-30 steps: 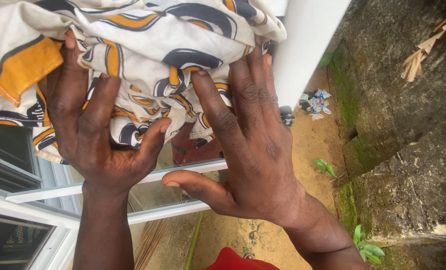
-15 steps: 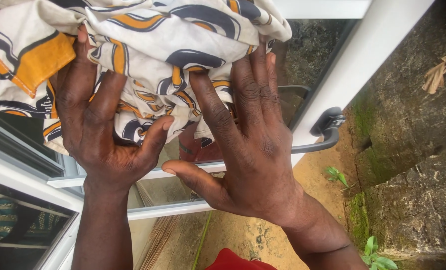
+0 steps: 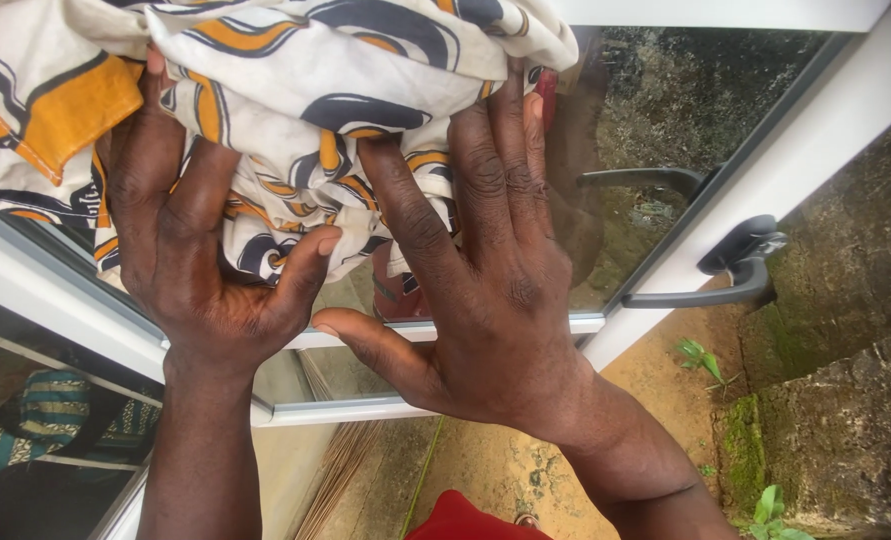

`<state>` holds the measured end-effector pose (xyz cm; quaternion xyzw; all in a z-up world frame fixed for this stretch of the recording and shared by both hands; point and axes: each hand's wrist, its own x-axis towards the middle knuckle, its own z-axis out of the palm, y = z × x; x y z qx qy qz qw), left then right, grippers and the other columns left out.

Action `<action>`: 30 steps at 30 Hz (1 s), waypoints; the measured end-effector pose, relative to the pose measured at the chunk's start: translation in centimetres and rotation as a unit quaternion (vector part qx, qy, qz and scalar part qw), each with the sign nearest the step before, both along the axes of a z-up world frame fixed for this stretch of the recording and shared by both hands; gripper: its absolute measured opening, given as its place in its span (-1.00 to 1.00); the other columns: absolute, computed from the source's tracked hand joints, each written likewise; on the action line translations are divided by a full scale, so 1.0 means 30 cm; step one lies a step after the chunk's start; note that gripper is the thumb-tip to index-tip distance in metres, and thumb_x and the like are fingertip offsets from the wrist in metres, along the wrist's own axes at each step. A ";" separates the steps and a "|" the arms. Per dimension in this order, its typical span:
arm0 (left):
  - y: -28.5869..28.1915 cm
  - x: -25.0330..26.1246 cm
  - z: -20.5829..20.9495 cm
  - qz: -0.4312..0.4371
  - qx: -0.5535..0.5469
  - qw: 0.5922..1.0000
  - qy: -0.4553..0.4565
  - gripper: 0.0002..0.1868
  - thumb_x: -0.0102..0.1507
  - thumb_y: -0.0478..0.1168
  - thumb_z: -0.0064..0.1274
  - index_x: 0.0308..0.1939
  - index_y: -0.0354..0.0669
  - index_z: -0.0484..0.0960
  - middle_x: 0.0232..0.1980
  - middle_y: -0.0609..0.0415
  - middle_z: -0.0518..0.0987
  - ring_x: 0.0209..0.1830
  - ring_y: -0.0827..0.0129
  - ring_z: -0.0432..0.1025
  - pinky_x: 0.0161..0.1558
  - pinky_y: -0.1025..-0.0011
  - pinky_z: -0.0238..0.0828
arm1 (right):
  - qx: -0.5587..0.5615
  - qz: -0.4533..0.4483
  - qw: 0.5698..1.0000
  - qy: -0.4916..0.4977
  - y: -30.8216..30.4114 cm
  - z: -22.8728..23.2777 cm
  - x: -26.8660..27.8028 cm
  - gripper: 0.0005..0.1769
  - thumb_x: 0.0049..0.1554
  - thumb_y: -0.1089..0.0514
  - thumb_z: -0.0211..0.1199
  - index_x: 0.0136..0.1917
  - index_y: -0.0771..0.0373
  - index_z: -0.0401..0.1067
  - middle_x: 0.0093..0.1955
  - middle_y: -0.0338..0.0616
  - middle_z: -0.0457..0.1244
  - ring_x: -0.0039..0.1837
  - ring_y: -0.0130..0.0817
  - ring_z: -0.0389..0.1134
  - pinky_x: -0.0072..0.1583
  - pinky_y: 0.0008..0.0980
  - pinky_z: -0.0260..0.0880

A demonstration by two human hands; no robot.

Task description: Cleaning a glass door using a patterned cloth.

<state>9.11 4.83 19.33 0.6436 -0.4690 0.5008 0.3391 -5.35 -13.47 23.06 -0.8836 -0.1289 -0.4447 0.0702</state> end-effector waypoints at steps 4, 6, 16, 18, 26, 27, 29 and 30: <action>0.041 0.036 -0.006 0.020 0.007 1.000 -0.009 -0.25 0.30 0.16 0.33 0.38 -0.15 0.38 0.51 -0.27 0.27 0.63 -0.21 0.12 0.62 -0.28 -0.02 | 0.015 0.014 1.000 0.008 0.033 0.018 0.018 0.02 0.15 -0.52 0.25 0.55 0.23 0.17 0.59 0.54 -0.15 0.67 0.54 -0.26 0.65 0.55 -0.27; 0.067 0.049 -0.015 0.027 0.005 1.000 -0.011 -0.24 0.31 0.15 0.34 0.42 -0.11 0.37 0.53 -0.23 0.29 0.63 -0.17 0.09 0.61 -0.25 -0.08 | 0.015 0.016 1.000 0.020 0.057 0.034 0.023 0.00 0.15 -0.51 0.26 0.55 0.22 0.20 0.57 0.49 -0.11 0.68 0.56 -0.26 0.65 0.51 -0.21; 0.176 0.059 0.006 0.043 0.006 0.999 0.024 -0.23 0.33 0.17 0.32 0.39 -0.20 0.35 0.49 -0.28 0.29 0.59 -0.16 0.18 0.58 -0.19 0.04 | 0.004 0.032 0.999 0.015 0.143 0.035 0.086 0.00 0.14 -0.55 0.24 0.54 0.18 0.25 0.59 0.48 -0.11 0.68 0.50 -0.21 0.66 0.52 -0.22; 0.188 0.062 0.015 0.054 0.003 0.998 0.015 -0.22 0.31 0.17 0.37 0.31 -0.29 0.37 0.43 -0.33 0.31 0.57 -0.19 0.20 0.58 -0.25 0.02 | -0.004 0.034 0.999 0.013 0.154 0.037 0.095 -0.02 0.15 -0.55 0.25 0.55 0.15 0.27 0.59 0.45 -0.11 0.68 0.48 -0.21 0.66 0.52 -0.23; 0.269 0.088 0.004 0.079 0.005 0.996 0.026 -0.20 0.31 0.16 0.32 0.39 -0.31 0.39 0.53 -0.31 0.28 0.61 -0.11 0.11 0.57 -0.15 -0.02 | -0.025 0.045 0.998 0.032 0.218 0.078 0.121 -0.06 0.20 -0.51 0.26 0.57 0.15 0.25 0.59 0.45 -0.10 0.68 0.48 -0.21 0.67 0.46 -0.26; 0.281 0.094 0.002 0.086 0.006 0.996 0.031 -0.19 0.32 0.17 0.31 0.41 -0.31 0.39 0.54 -0.31 0.27 0.62 -0.10 0.10 0.58 -0.13 0.01 | -0.032 0.051 0.998 0.028 0.226 0.074 0.132 -0.07 0.22 -0.50 0.26 0.57 0.15 0.23 0.60 0.46 -0.10 0.68 0.48 -0.20 0.67 0.47 -0.28; 0.304 0.116 -0.007 0.087 0.004 0.996 0.031 -0.18 0.31 0.18 0.31 0.43 -0.30 0.39 0.55 -0.32 0.26 0.62 -0.09 0.10 0.58 -0.13 0.05 | -0.040 0.051 0.997 0.030 0.245 0.086 0.143 -0.07 0.23 -0.50 0.25 0.58 0.15 0.22 0.60 0.47 -0.11 0.68 0.48 -0.20 0.67 0.44 -0.29; 0.317 0.126 -0.015 0.088 0.002 0.996 0.032 -0.17 0.31 0.18 0.30 0.44 -0.30 0.39 0.56 -0.33 0.25 0.63 -0.08 0.09 0.57 -0.12 0.09 | -0.050 0.051 0.997 0.033 0.257 0.090 0.149 -0.08 0.25 -0.49 0.23 0.58 0.15 0.20 0.60 0.48 -0.12 0.68 0.48 -0.21 0.66 0.41 -0.29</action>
